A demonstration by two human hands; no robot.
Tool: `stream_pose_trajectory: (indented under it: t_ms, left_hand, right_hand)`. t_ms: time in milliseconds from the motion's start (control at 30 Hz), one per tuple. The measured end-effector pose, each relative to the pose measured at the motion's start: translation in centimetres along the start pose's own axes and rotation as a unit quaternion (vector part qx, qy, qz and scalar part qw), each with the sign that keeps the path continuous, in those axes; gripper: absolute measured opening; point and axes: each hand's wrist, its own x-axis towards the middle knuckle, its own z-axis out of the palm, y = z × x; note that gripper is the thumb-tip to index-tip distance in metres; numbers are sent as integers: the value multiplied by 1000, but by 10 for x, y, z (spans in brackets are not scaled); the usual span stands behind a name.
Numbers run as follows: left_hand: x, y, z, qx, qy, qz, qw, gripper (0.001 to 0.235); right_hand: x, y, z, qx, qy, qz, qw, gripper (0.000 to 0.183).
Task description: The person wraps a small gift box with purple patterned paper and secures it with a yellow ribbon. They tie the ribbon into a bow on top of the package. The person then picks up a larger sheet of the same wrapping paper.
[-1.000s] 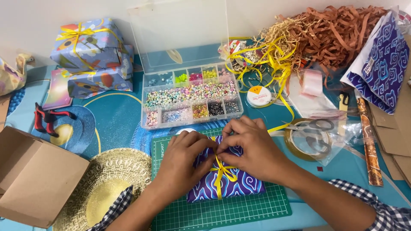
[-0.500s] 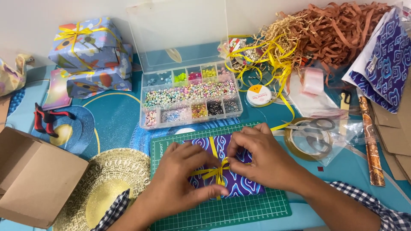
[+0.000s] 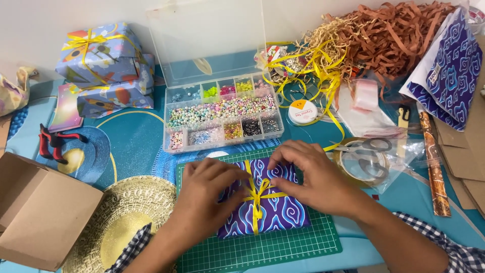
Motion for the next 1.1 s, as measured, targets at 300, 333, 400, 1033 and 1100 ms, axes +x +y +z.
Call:
stream_pose_trajectory:
  t_ms: [300, 333, 400, 1033, 1100]
  left_hand:
    - [-38, -31, -15, -252, -84, -325, 907, 87]
    - [-40, -25, -10, -252, -86, -327, 907, 87]
    - [-42, -13, 1, -297, -115, -366, 875, 99]
    - [-34, -15, -20, -247, 74, -236, 937, 88]
    - [-36, 10, -30, -164, 41, -295, 940, 95]
  right_hand:
    - [-16, 22, -29, 9, -206, -25, 978, 172]
    - [-16, 22, -28, 11, -207, -24, 978, 172]
    - [-18, 21, -26, -15, -243, -41, 969, 189]
    - [-23, -12, 44, 10, -8, -13, 1000, 153]
    - [-23, -16, 44, 11, -46, 20, 999, 159]
